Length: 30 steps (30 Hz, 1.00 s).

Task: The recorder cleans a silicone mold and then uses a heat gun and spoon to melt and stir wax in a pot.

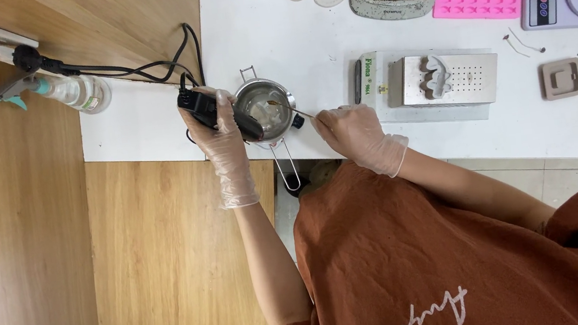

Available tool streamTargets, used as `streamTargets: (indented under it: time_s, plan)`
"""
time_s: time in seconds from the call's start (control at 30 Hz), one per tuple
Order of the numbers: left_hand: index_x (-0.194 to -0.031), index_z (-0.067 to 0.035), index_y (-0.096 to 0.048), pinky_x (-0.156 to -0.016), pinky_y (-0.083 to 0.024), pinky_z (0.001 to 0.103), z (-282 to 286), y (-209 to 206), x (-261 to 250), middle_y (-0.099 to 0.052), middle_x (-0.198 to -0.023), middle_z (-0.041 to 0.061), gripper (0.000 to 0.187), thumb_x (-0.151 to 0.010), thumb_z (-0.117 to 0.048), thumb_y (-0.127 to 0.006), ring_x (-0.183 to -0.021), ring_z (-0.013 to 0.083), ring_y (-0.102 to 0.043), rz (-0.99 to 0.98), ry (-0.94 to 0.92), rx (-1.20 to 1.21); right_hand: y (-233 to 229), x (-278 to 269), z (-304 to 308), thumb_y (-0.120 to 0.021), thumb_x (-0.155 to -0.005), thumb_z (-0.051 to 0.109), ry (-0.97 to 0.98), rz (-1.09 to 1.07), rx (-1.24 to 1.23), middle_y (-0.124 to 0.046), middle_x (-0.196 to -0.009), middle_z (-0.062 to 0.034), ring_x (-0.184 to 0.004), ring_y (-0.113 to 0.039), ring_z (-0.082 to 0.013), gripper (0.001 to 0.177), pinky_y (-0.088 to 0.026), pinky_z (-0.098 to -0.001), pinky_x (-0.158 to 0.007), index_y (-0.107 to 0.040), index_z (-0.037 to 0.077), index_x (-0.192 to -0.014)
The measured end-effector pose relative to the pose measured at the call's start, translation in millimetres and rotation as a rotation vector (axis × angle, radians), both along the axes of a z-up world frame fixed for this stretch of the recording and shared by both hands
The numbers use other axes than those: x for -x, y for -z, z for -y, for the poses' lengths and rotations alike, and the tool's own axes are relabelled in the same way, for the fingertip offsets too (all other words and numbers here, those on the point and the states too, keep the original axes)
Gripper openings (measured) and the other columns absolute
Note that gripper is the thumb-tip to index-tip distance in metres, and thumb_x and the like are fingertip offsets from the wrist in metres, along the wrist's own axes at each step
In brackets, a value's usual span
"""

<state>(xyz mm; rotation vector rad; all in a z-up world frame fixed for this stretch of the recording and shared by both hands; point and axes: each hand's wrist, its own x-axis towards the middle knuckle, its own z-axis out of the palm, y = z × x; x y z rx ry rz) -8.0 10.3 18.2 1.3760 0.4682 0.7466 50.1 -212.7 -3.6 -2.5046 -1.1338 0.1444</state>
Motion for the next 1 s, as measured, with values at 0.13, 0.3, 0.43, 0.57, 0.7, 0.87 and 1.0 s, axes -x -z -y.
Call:
streamTargets:
  time_s: [0.13,0.3,0.43,0.57,0.7,0.87,1.0]
  plan:
    - [-0.112,-0.01,-0.052,-0.087,-0.054,0.029,0.8,-2.7,0.0,-0.062,-0.096,0.002,0.017,-0.103,-0.009,-0.067,-0.089,0.0108,-0.061,0.002,-0.01,0.006,-2.8,0.7,-0.4,-0.056,-0.106,0.023,0.0,-0.006,0.019,-0.055,-0.045,-0.005,-0.032,-0.045,-0.0152,0.036,-0.038,-0.0324,-0.034,-0.069,0.007,-0.077]
    - [-0.111,-0.011,-0.053,-0.09,-0.054,0.03,2.1,-1.1,-0.7,-0.062,-0.093,0.001,0.018,-0.104,-0.015,-0.068,-0.088,0.0117,-0.061,0.001,-0.029,0.032,-1.0,-1.2,-0.5,-0.055,-0.108,0.023,0.002,0.01,0.018,-0.056,-0.047,-0.0053,-0.033,-0.044,-0.0154,0.038,-0.038,-0.0316,-0.035,-0.068,0.007,-0.076]
    - [-0.111,-0.011,-0.052,-0.091,-0.055,0.032,9.1,-4.4,-0.8,-0.063,-0.09,0.002,0.02,-0.104,-0.019,-0.068,-0.086,0.0123,-0.062,0.013,-0.071,0.078,1.6,-2.6,0.4,-0.055,-0.108,0.024,0.001,0.013,0.026,-0.055,-0.046,-0.0052,-0.032,-0.044,-0.0151,0.037,-0.038,-0.0315,-0.034,-0.069,0.007,-0.078]
    - [-0.115,-0.011,-0.052,-0.091,-0.054,0.033,14.1,-3.6,1.1,-0.063,-0.09,0.002,0.022,-0.103,-0.023,-0.065,-0.088,0.0125,-0.062,0.03,-0.147,0.133,-1.1,-4.7,1.9,-0.056,-0.107,0.025,0.007,0.061,0.031,-0.056,-0.046,-0.0051,-0.032,-0.043,-0.0143,0.035,-0.037,-0.032,-0.032,-0.072,0.007,-0.082]
    - [-0.115,-0.01,-0.053,-0.092,-0.053,0.033,17.5,-1.3,6.3,-0.063,-0.091,0.003,0.022,-0.106,-0.027,-0.062,-0.089,0.0132,-0.061,0.027,-0.241,0.186,-9.1,-9.0,2.7,-0.057,-0.107,0.026,0.032,0.074,-0.048,-0.059,-0.049,-0.0053,-0.034,-0.047,-0.0151,0.035,-0.039,-0.0322,-0.034,-0.074,0.006,-0.084]
    - [-0.114,-0.01,-0.052,-0.091,-0.053,0.033,20.1,-0.7,7.6,-0.063,-0.091,0.003,0.022,-0.106,-0.029,-0.06,-0.089,0.0132,-0.061,0.032,-0.314,0.217,-14.8,-14.1,3.8,-0.059,-0.106,0.025,0.045,0.063,-0.069,-0.062,-0.052,-0.0067,-0.037,-0.053,-0.0166,0.034,-0.042,-0.0326,-0.037,-0.073,0.004,-0.083]
    - [-0.115,-0.01,-0.052,-0.09,-0.052,0.032,20.6,0.5,8.2,-0.063,-0.091,0.003,0.022,-0.106,-0.028,-0.06,-0.089,0.0131,-0.06,0.061,-0.339,0.217,-18.3,-15.0,5.0,-0.06,-0.106,0.022,0.031,0.08,-0.126,-0.065,-0.057,-0.006,-0.041,-0.056,-0.0157,0.033,-0.044,-0.0326,-0.039,-0.072,0.003,-0.083]
